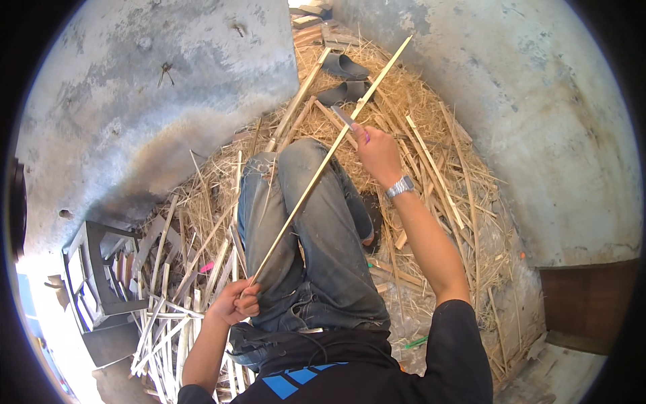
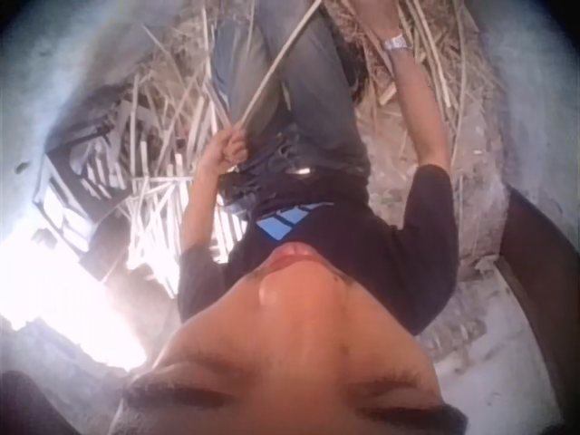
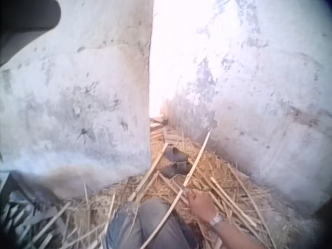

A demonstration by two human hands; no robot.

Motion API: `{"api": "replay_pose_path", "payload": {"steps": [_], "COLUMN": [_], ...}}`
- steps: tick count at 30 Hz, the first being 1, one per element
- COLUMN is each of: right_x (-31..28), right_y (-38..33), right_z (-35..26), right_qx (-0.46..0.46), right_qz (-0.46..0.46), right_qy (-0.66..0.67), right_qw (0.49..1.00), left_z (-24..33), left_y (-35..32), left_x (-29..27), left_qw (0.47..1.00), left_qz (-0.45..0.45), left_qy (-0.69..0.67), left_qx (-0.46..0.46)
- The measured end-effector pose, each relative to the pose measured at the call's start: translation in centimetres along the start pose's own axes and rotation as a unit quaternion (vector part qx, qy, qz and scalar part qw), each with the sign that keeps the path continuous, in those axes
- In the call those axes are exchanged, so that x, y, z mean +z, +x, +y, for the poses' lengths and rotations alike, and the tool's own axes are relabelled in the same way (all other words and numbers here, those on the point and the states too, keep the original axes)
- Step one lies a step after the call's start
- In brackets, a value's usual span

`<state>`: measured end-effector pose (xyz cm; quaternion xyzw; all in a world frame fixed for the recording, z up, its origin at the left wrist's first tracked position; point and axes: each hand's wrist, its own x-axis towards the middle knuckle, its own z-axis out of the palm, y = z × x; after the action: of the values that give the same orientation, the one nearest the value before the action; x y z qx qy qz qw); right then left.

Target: The person is shaving a thin strip of wood using a knife while sitting on the ground.

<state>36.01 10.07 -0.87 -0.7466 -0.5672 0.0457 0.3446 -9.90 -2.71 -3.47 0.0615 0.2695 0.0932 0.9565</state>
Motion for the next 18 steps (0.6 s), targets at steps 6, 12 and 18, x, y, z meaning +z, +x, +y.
{"api": "replay_pose_path", "payload": {"steps": [6,12,18], "right_x": [0.6,1.0,0.3], "right_y": [0.7,-2.9,-7.7], "right_z": [0.8,0.4,-3.5], "right_qx": [0.041,0.018,0.017], "right_qz": [-0.037,-0.056,-0.134], "right_qy": [0.021,0.058,0.125], "right_qw": [0.998,0.997,0.983], "left_z": [-0.2,-0.3,0.0], "left_y": [-0.6,0.2,4.5], "left_x": [0.5,2.9,3.8], "left_qw": [0.999,0.991,0.999], "left_qz": [0.010,0.043,-0.017], "left_qy": [0.048,0.118,0.015], "left_qx": [0.025,0.049,0.027]}}
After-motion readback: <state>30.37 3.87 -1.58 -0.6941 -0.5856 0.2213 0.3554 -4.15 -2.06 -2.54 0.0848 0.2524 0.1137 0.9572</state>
